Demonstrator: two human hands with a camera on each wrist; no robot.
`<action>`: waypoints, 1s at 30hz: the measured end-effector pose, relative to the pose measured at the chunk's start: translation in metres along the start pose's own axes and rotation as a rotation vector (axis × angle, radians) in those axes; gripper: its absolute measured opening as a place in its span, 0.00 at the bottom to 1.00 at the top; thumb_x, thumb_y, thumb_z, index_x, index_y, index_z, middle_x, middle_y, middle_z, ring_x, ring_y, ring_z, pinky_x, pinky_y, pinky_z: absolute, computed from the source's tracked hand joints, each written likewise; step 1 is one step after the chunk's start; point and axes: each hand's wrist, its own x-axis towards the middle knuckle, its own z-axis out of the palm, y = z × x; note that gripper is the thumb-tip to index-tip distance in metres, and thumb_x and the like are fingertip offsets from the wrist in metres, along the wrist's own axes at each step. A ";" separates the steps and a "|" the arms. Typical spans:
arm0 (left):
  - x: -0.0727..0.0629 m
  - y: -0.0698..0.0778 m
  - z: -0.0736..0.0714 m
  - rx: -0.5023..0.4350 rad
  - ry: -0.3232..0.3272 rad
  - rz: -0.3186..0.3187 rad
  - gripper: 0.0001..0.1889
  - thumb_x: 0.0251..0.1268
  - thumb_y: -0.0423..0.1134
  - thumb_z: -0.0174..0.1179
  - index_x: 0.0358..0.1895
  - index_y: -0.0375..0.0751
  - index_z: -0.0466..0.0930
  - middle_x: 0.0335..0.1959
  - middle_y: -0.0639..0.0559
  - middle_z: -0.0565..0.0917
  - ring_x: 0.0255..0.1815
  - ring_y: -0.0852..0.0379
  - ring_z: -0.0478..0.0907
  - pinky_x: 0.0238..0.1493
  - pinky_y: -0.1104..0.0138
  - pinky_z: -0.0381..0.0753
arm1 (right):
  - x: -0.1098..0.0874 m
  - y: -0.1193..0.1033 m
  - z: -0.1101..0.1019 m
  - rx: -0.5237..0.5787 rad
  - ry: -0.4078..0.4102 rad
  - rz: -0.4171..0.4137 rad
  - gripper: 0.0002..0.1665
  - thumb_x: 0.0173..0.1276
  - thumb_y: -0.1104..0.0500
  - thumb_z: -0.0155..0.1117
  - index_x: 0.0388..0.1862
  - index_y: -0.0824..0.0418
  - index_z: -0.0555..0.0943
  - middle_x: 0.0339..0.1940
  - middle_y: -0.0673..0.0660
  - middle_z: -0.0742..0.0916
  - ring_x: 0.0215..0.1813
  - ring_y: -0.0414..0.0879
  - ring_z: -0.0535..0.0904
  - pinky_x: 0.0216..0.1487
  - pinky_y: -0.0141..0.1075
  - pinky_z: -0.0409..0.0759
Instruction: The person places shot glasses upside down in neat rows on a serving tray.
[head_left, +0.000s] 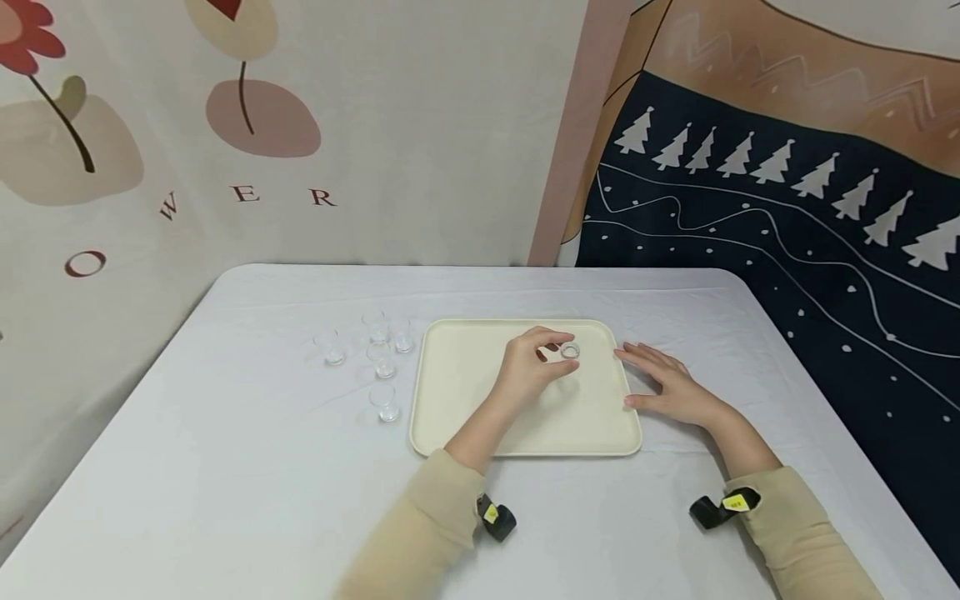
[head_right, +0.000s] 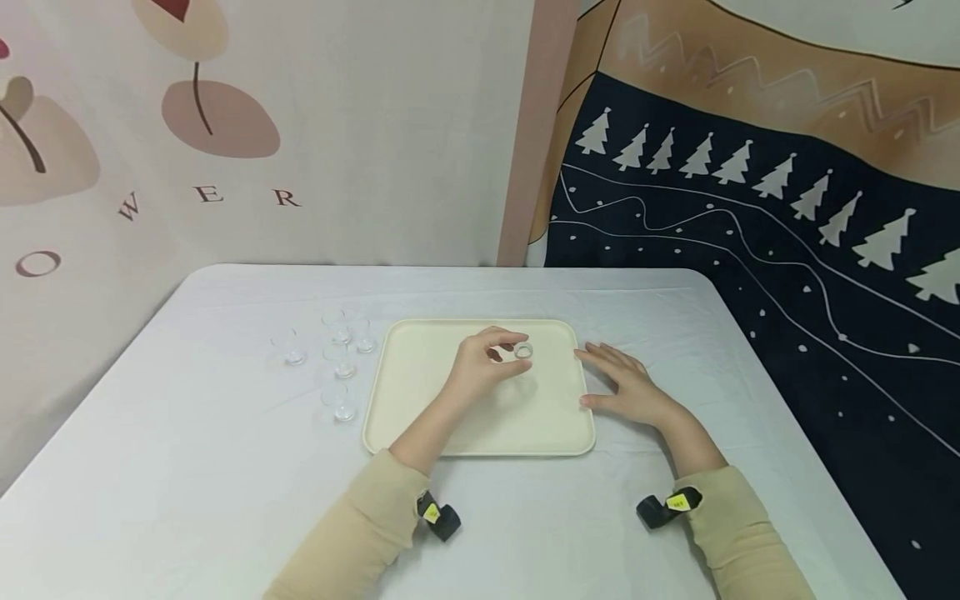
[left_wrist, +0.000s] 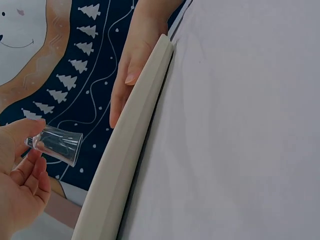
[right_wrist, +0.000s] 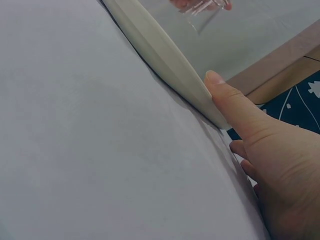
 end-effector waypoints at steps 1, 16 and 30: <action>0.001 0.000 0.003 0.001 -0.003 0.001 0.18 0.54 0.32 0.71 0.49 0.36 0.84 0.44 0.51 0.83 0.43 0.58 0.75 0.39 0.71 0.75 | 0.000 0.000 0.000 0.000 -0.001 0.000 0.45 0.61 0.47 0.69 0.74 0.55 0.62 0.75 0.66 0.59 0.74 0.66 0.44 0.64 0.68 0.37; 0.014 -0.005 0.039 0.006 0.004 -0.019 0.17 0.52 0.32 0.72 0.48 0.39 0.85 0.44 0.52 0.83 0.44 0.58 0.76 0.40 0.74 0.75 | 0.000 0.001 0.000 -0.016 -0.001 0.004 0.45 0.61 0.46 0.69 0.74 0.55 0.62 0.74 0.66 0.60 0.74 0.66 0.44 0.64 0.68 0.38; 0.017 -0.016 0.060 0.015 0.006 -0.061 0.18 0.50 0.30 0.72 0.47 0.40 0.85 0.44 0.52 0.83 0.42 0.59 0.77 0.39 0.75 0.75 | 0.000 0.002 -0.001 -0.020 0.002 -0.020 0.45 0.61 0.47 0.70 0.73 0.56 0.62 0.74 0.66 0.60 0.74 0.66 0.45 0.64 0.68 0.38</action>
